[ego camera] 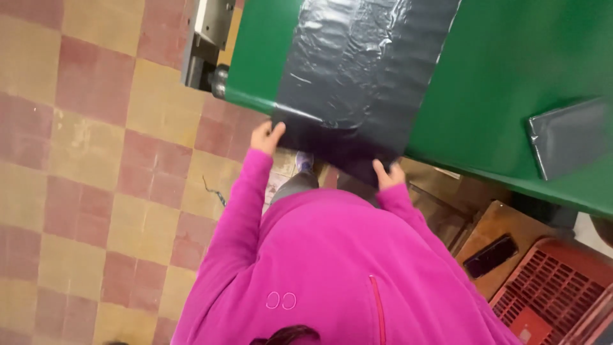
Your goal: Folding black plastic bags on a conveyor belt and placing them into a crate.
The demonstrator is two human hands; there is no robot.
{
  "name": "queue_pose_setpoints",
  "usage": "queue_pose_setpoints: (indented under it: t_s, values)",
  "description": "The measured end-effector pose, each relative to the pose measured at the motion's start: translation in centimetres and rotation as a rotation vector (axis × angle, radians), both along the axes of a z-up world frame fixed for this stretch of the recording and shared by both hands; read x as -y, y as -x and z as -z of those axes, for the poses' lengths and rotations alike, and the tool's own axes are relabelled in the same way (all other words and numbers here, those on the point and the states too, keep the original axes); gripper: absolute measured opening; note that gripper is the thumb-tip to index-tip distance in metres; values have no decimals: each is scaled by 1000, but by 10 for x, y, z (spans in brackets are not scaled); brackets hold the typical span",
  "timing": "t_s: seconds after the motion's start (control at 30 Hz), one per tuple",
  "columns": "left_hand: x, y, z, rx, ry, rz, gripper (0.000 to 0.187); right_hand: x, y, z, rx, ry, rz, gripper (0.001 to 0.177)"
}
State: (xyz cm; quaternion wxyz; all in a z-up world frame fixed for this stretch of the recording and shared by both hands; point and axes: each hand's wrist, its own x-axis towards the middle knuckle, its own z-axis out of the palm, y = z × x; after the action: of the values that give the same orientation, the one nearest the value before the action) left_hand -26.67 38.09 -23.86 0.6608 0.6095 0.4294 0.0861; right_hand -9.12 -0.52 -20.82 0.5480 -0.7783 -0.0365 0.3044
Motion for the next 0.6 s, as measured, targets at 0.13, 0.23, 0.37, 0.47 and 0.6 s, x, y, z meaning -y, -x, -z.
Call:
queue_pose_setpoints:
  t_s: [0.13,0.23,0.37,0.47,0.6]
  values:
    - [18,1,-167,176,-773,180,19,7,11,-136,685,150,-145,39]
    - [15,-20,-249,358,-795,152,31,-22,-7,-227,814,-20,-134,47]
    - [-28,-95,-256,759,-350,192,32,-69,-83,-285,484,-358,-102,63]
    - [-64,-188,-267,798,-19,177,41,-82,-198,-211,182,-720,-33,65]
    - [-107,-299,-180,605,-304,130,47,-133,-315,-131,488,-174,254,73]
